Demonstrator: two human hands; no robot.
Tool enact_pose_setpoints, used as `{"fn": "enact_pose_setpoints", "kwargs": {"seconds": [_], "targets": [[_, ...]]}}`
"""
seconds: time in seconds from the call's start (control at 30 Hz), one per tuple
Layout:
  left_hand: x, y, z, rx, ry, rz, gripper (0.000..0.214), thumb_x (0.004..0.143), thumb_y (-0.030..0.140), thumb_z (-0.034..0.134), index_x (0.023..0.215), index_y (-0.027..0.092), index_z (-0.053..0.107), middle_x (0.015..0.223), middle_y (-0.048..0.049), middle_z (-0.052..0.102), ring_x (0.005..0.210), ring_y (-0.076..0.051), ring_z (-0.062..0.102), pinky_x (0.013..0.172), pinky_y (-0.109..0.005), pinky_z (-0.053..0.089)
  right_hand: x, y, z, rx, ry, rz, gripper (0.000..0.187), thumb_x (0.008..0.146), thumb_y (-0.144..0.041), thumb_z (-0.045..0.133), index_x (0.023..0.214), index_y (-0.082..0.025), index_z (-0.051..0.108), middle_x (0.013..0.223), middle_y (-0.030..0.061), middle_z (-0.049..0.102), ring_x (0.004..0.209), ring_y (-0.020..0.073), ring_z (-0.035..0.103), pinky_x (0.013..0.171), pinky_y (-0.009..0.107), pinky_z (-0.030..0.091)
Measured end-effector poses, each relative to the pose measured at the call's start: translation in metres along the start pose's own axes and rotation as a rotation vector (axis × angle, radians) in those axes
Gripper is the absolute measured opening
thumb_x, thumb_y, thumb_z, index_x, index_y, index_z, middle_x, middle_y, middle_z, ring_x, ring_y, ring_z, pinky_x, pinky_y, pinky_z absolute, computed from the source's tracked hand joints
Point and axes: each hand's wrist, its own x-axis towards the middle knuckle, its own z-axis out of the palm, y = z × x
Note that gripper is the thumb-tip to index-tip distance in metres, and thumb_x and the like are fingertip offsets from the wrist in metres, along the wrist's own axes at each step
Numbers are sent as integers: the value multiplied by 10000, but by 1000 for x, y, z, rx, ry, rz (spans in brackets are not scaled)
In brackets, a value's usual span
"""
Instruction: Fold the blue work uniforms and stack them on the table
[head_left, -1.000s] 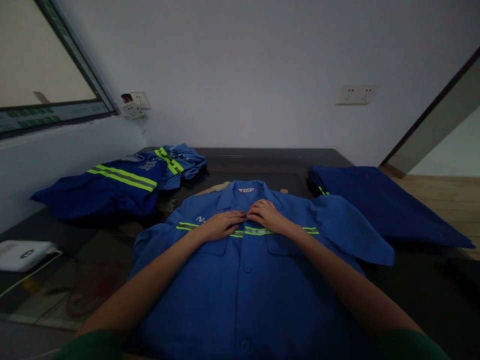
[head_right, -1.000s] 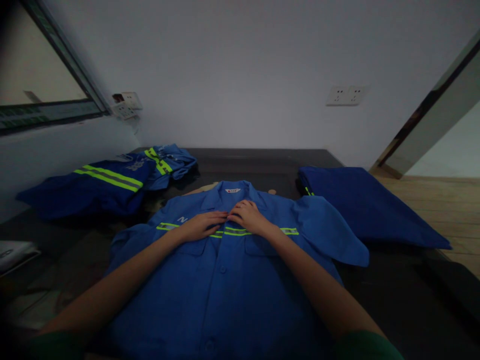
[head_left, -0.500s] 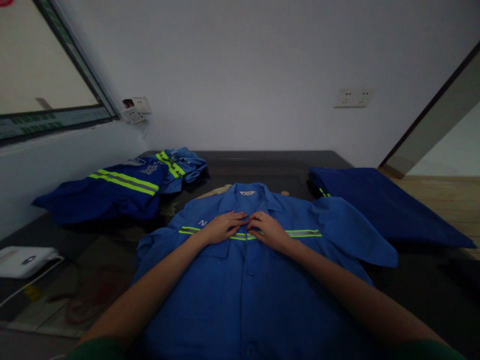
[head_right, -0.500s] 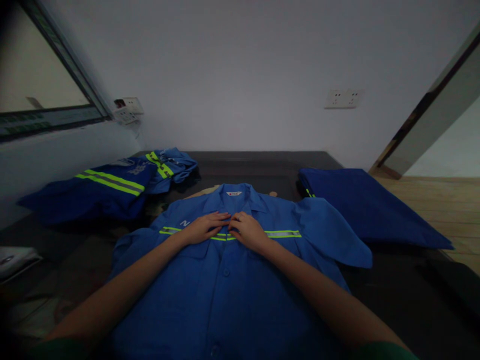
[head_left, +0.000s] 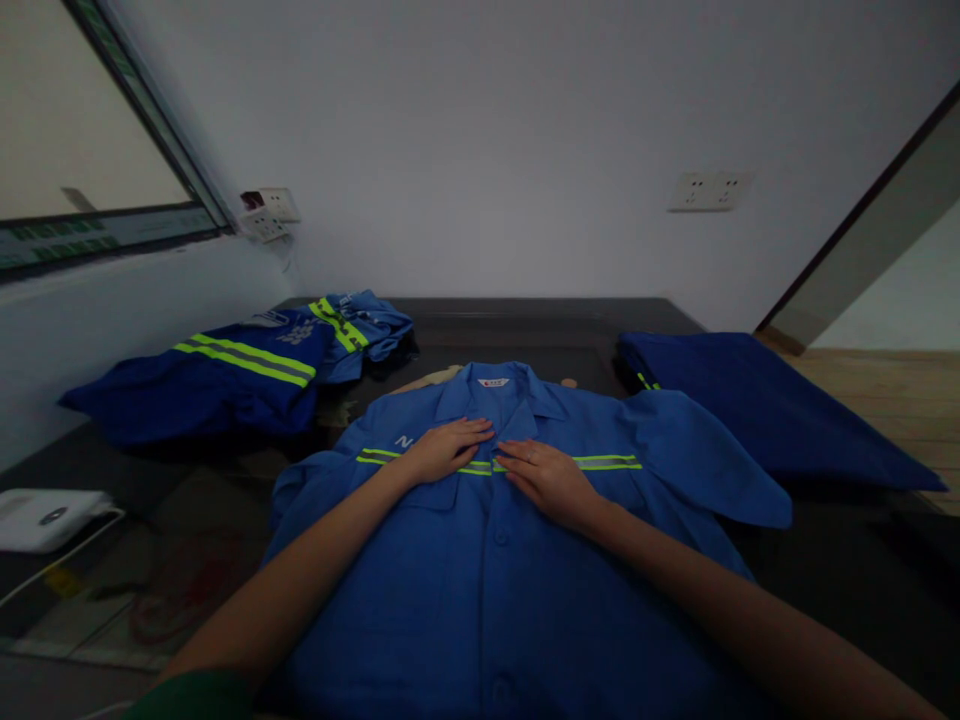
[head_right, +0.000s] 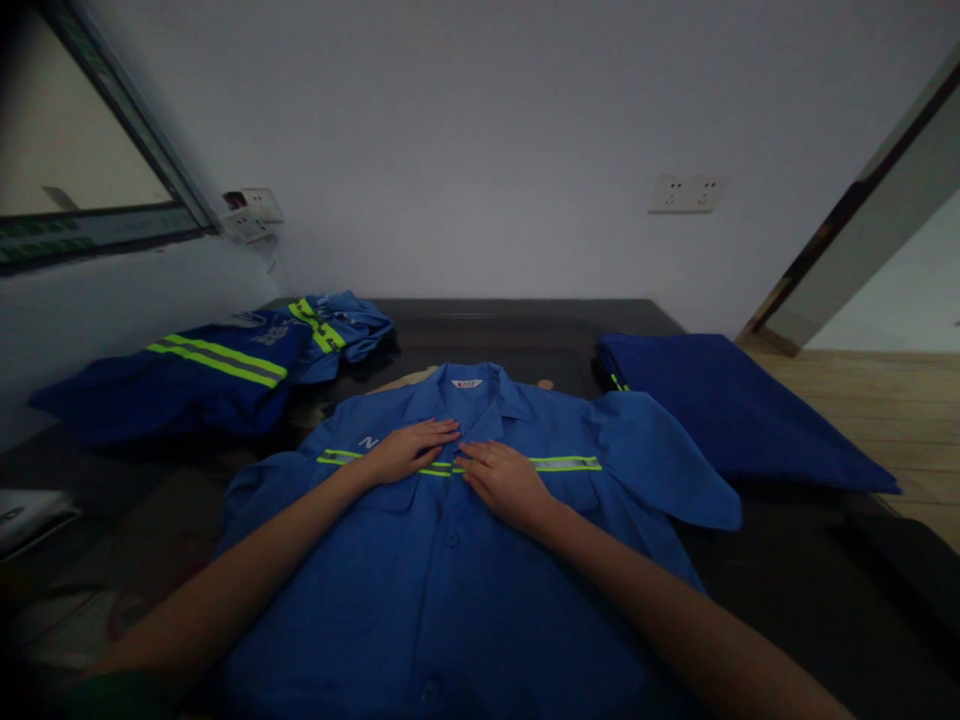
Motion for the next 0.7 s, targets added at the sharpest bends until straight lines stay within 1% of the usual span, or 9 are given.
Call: {"fn": "enact_pose_setpoints", "kwargs": {"seconds": [0.1, 0.2, 0.37, 0.47, 0.53, 0.57, 0.63, 0.67, 0.7], "targets": [[0, -1, 1, 8, -3, -21, 417, 914, 204, 454, 1325, 173, 520, 1423, -93, 476, 1346, -178, 400, 1130, -384, 316, 0, -2, 1, -19, -57, -27, 319, 940, -255, 477, 1216, -198, 627, 1316, 86, 587, 1213, 239, 542, 1035, 449, 423], [1, -2, 3, 24, -4, -34, 437, 922, 215, 433, 1353, 165, 487, 1435, -93, 460, 1357, -172, 382, 1137, -379, 300, 3, -1, 5, -61, -114, 0, 344, 947, -266, 468, 1263, -209, 591, 1350, 80, 557, 1249, 250, 508, 1037, 485, 405], [1, -2, 5, 48, 7, -49, 440, 923, 211, 415, 1357, 179, 479, 1429, -77, 475, 1350, -158, 392, 1133, -361, 304, 3, -6, 8, -84, -154, 8, 378, 951, -287, 460, 1308, -203, 552, 1389, 79, 518, 1288, 261, 459, 1047, 501, 377], [0, 1, 4, 42, 22, -35, 427, 920, 215, 425, 1338, 180, 500, 1410, -80, 500, 1335, -168, 417, 1126, -367, 316, 3, -4, 1, -17, -145, -7, 373, 941, -297, 481, 1296, -219, 564, 1379, 60, 533, 1305, 263, 430, 1044, 491, 376], [1, 1, 0, 31, 50, -25, 393, 912, 211, 439, 1289, 185, 548, 1374, -81, 539, 1292, -181, 470, 1098, -373, 356, 11, 8, -8, 57, -86, -6, 338, 938, -295, 489, 1247, -216, 601, 1312, 56, 592, 1270, 240, 462, 1027, 440, 397], [3, 0, -2, 23, 78, -25, 368, 909, 206, 443, 1250, 190, 578, 1342, -78, 567, 1257, -186, 503, 1075, -373, 383, 18, 18, -14, 91, -38, 18, 310, 940, -288, 486, 1207, -213, 624, 1259, 55, 628, 1228, 221, 498, 1012, 404, 410], [10, -6, -10, 7, 160, -44, 325, 906, 188, 440, 1175, 202, 622, 1262, -69, 616, 1184, -191, 551, 1031, -374, 422, 39, 44, -27, 120, 64, 135, 255, 940, -257, 479, 1112, -205, 660, 1135, 55, 677, 1111, 188, 567, 964, 347, 435], [16, -11, -14, 4, 215, -78, 315, 903, 176, 437, 1150, 207, 630, 1221, -65, 630, 1155, -193, 562, 1017, -376, 430, 51, 58, -33, 109, 100, 224, 230, 935, -237, 481, 1067, -202, 667, 1085, 57, 684, 1060, 183, 586, 936, 333, 445], [23, -18, -19, 12, 277, -141, 311, 898, 164, 435, 1135, 207, 632, 1183, -67, 636, 1132, -197, 569, 1006, -377, 435, 64, 71, -38, 81, 112, 324, 208, 924, -219, 492, 1034, -198, 667, 1051, 61, 681, 1027, 187, 596, 906, 328, 453]]}}
